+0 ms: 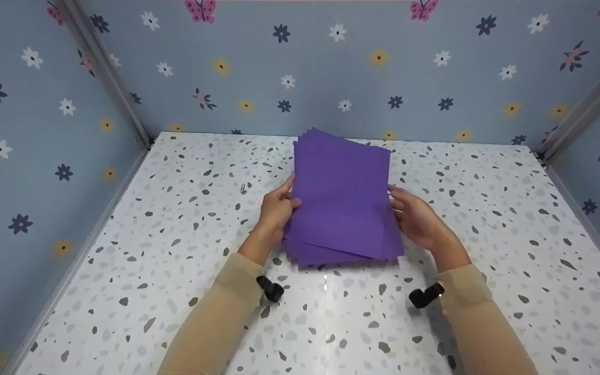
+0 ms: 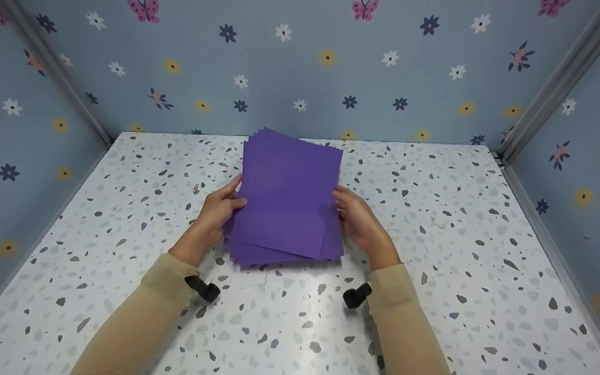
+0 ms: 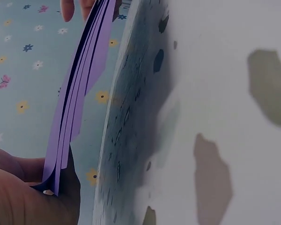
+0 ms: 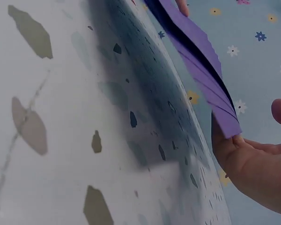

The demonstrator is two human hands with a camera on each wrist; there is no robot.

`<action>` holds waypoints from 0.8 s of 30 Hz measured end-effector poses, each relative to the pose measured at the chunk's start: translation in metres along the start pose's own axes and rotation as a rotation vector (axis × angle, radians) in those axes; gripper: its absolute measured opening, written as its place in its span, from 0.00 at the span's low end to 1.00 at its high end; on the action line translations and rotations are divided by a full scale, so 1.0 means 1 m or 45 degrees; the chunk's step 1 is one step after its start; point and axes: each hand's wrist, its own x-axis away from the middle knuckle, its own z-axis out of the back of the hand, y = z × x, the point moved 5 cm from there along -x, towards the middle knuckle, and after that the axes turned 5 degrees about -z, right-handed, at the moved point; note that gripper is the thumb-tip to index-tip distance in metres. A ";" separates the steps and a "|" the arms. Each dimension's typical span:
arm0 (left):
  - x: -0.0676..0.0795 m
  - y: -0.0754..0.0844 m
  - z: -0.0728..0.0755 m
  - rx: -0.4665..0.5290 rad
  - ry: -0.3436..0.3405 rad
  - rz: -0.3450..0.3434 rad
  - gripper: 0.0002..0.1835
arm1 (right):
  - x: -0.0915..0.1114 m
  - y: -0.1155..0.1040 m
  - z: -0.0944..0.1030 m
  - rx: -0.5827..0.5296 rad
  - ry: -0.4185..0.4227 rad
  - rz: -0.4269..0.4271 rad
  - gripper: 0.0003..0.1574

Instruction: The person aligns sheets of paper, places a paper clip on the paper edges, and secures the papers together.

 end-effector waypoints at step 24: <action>0.001 0.016 -0.001 0.017 0.034 -0.154 0.38 | 0.000 -0.021 -0.009 0.150 0.285 0.187 0.40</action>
